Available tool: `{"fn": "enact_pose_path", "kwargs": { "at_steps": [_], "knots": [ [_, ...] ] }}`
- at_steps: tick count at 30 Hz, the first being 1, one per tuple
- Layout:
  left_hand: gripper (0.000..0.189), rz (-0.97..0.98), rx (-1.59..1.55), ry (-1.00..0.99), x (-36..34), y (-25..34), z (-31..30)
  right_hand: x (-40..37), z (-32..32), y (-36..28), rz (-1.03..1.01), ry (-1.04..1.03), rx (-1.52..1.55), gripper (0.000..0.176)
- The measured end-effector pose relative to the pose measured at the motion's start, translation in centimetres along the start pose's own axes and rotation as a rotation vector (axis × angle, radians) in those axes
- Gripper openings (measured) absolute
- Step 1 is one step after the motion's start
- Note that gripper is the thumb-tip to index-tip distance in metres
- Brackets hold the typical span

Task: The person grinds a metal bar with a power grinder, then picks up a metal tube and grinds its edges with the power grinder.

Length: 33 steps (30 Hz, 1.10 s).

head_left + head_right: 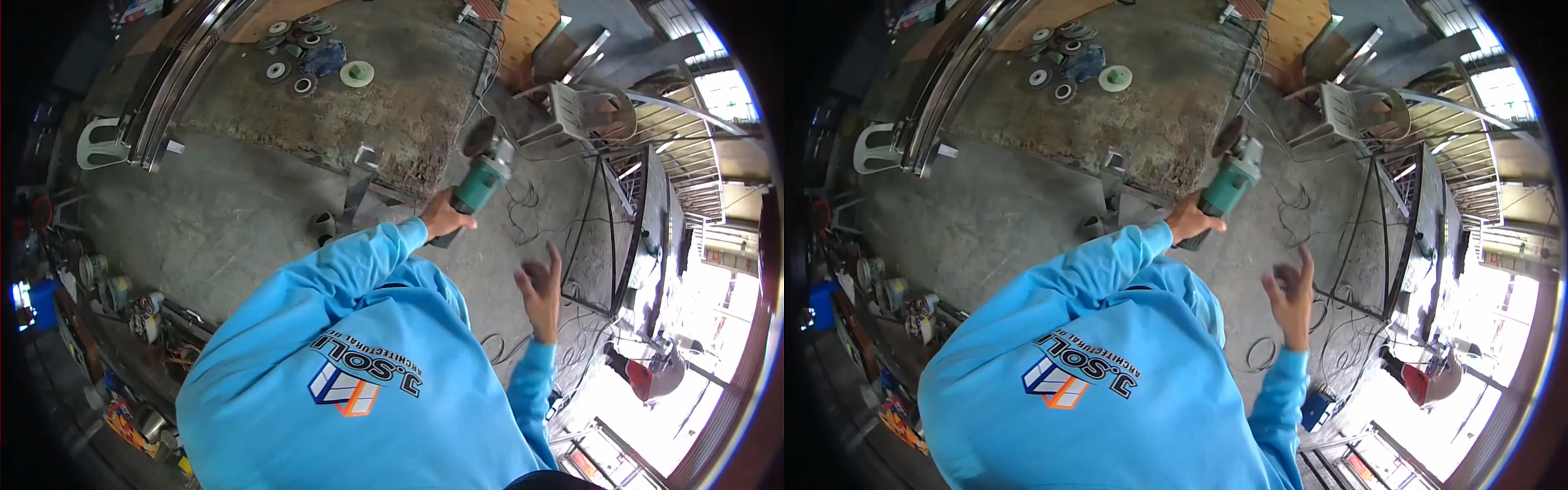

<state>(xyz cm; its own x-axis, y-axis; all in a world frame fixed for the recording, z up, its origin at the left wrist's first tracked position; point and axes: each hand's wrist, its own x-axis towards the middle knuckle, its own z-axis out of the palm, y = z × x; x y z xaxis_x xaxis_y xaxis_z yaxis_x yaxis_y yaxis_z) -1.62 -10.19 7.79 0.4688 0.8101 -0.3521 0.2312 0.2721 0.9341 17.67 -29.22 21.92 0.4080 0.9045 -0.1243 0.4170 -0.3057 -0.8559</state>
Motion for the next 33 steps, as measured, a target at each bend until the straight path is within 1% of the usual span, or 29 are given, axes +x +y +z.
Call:
{"fn": "enact_pose_path", "kwargs": {
  "at_steps": [2, 3, 4, 5, 6, 8, 10, 12, 14, 15, 17, 18, 19, 20, 21, 22, 23, 25, 26, 27, 28, 30, 31, 33],
  "knots": [
    [0.060, 0.098, -0.110, -0.231, -2.7, 2.4, 1.4, 2.8, 4.3, -1.3, 0.033, 0.065, 0.249, 0.098],
    [0.059, 0.102, -0.217, -0.340, -3.9, 3.6, 1.8, 4.4, 5.6, -0.9, 0.040, 0.058, 0.255, 0.098],
    [0.059, 0.106, -0.324, -0.445, -4.8, 4.2, 2.2, 5.9, 7.0, 0.1, -0.040, 0.121, 0.311, 0.099],
    [0.059, 0.157, -0.255, -0.484, -5.1, 3.7, 3.0, 6.5, 8.1, 0.7, -0.121, 0.186, 0.368, 0.101],
    [0.062, 0.241, -0.287, -0.522, -6.3, 5.6, 2.5, 5.9, 8.8, -1.3, -0.115, 0.181, 0.379, 0.101],
    [0.064, 0.206, -0.233, -0.616, -6.5, 6.8, 1.4, 4.5, 9.2, -5.2, -0.058, 0.250, 0.804, 0.101],
    [0.064, 0.191, -0.200, -0.648, -7.1, 7.4, 0.7, 3.8, 8.9, -5.6, -0.007, 0.248, 0.822, 0.100],
    [0.063, 0.186, -0.166, -0.681, -7.3, 7.8, 0.2, 3.7, 9.1, -5.8, -0.075, 0.291, 0.788, 0.102],
    [0.062, 0.223, -0.102, -0.685, -7.6, 7.9, -0.1, 3.4, 9.2, -6.2, -0.068, 0.300, 0.792, 0.103],
    [0.062, 0.210, -0.104, -0.683, -7.7, 7.8, -0.2, 3.4, 9.0, -6.1, -0.042, 0.269, 0.789, 0.103],
    [0.065, 0.321, 0.010, -0.663, -7.9, 7.5, -0.6, 3.2, 9.0, -6.2, -0.002, 0.227, 0.787, 0.103],
    [0.065, 0.307, 0.005, -0.655, -8.1, 7.1, -1.1, 3.1, 9.3, -6.4, -0.012, 0.279, 0.761, 0.103],
    [0.067, 0.342, 0.111, -0.602, -8.3, 6.3, -1.8, 2.9, 9.6, -6.5, -0.021, 0.329, 0.734, 0.103],
    [0.070, 0.376, 0.217, -0.550, -8.4, 5.3, -2.6, 2.7, 9.7, -6.5, -0.007, 0.318, 0.732, 0.103],
    [0.071, 0.407, 0.297, -0.554, -7.9, 3.4, -3.8, 2.7, 9.7, -6.3, -0.023, 0.358, 0.684, 0.099],
    [0.068, 0.356, 0.282, -0.489, -7.7, 1.1, -5.6, 2.7, 9.7, -6.0, -0.040, 0.401, 0.636, 0.095],
    [0.065, 0.306, 0.268, -0.426, -7.5, -1.5, -7.7, 2.6, 9.3, -5.1, -0.022, 0.385, 0.569, 0.102],
    [0.069, 0.053, 0.376, -0.313, -6.5, -8.2, -12.8, 2.6, 8.7, -4.7, -0.019, 0.382, 0.520, 0.103],
    [0.074, -0.064, 0.431, -0.201, -6.6, -10.9, -15.5, 2.3, 8.6, -4.9, -0.022, 0.379, 0.471, 0.104],
    [0.080, -0.184, 0.484, -0.090, -6.9, -12.6, -17.6, 2.1, 8.5, -5.9, 0.028, 0.364, 0.449, 0.106],
    [0.080, -0.190, 0.477, -0.101, -6.8, -13.1, -19.0, 1.9, 8.6, -6.1, 0.038, 0.367, 0.438, 0.106],
    [0.092, -0.300, 0.526, 0.109, -6.2, -13.9, -20.7, 1.8, 8.6, -6.6, 0.028, 0.343, 0.261, 0.106],
    [0.092, -0.305, 0.516, 0.095, -5.5, -14.4, -20.7, 1.6, 8.9, -7.0, 0.036, 0.345, 0.246, 0.106],
    [0.099, 0.115, 0.714, 0.447, -3.5, -14.9, -20.1, 1.2, 9.8, -8.3, 0.115, 0.284, 0.229, 0.105]
  ]
}}
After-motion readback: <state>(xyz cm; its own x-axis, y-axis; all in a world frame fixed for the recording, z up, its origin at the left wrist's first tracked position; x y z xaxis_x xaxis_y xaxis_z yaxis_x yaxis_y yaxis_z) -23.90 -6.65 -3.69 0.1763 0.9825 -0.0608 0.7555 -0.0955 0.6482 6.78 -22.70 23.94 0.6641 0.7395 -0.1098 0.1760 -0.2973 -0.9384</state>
